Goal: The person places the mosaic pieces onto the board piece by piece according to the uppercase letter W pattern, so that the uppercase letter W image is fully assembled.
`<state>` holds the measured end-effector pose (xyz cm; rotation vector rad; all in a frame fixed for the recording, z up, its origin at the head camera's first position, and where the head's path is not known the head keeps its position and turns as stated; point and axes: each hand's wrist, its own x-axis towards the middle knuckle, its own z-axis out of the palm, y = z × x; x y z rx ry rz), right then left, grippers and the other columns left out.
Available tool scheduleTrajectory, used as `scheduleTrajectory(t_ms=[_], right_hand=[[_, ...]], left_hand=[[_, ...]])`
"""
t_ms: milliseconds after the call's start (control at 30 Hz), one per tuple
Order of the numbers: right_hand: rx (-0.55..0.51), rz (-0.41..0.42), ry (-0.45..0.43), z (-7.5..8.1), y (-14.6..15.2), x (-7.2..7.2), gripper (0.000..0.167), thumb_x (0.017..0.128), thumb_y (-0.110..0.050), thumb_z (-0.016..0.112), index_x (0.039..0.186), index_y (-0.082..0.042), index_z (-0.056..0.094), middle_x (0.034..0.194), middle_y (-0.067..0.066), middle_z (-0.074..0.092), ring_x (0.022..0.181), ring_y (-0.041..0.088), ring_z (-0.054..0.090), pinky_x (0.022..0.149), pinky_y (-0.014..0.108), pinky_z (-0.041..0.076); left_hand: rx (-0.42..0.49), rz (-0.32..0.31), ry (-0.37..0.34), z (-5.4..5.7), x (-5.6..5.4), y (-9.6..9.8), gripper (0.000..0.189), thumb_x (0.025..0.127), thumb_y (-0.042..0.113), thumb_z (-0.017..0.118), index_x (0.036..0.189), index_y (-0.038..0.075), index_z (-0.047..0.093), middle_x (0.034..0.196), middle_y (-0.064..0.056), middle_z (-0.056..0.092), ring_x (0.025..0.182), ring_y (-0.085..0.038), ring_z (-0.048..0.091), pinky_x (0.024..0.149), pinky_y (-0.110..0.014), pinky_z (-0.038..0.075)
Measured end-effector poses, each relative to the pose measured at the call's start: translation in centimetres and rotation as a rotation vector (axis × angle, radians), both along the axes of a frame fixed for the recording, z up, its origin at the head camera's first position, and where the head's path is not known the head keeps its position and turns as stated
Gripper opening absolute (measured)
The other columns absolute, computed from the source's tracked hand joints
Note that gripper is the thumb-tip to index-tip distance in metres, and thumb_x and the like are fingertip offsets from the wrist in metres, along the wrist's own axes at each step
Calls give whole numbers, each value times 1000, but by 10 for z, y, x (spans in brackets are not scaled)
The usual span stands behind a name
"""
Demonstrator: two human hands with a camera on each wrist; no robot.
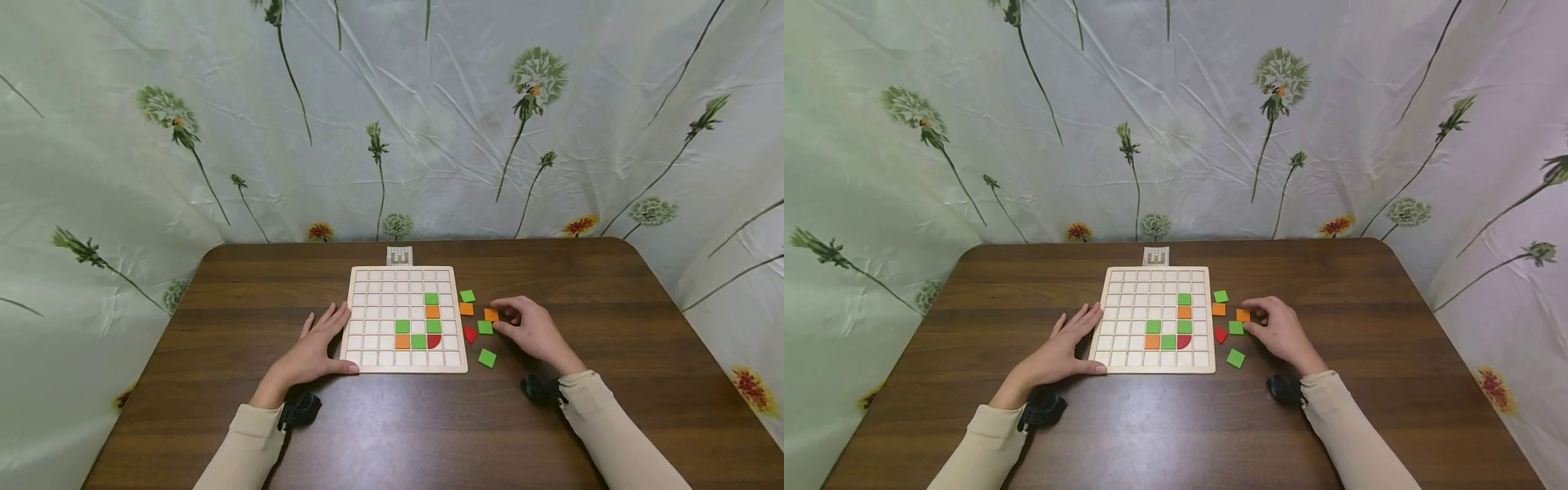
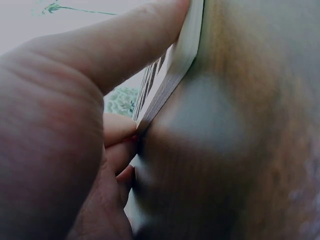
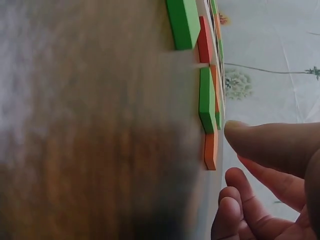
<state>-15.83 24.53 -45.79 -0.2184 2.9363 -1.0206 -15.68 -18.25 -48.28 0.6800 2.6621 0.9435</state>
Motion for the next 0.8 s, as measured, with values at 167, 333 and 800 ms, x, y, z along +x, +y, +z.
scheduleTrajectory(t_ms=[167,333,800], right_hand=[[4,1,-29,-2,3,-3,38,89,-9,76,125,0,68,114,18,64,96,29,58,81,44,50],[12,18,-38,-2,5,-6,38,89,-9,75,125,1,67,113,18,64,97,30,59,80,43,50],[54,49,-51,-2,5,-10,34,89,-9,75,121,1,70,109,17,64,93,28,57,77,40,49]], left_hand=[[-2,1,-6,0,0,0,114,77,53,83,160,7,21,167,-8,14,155,-30,5,118,-60,-7],[-6,0,-4,0,0,0,114,77,53,83,160,7,21,167,-8,14,155,-30,5,118,-60,-7],[-7,2,-9,2,1,1,113,77,52,83,160,6,22,167,-8,14,155,-30,4,118,-60,-7]])
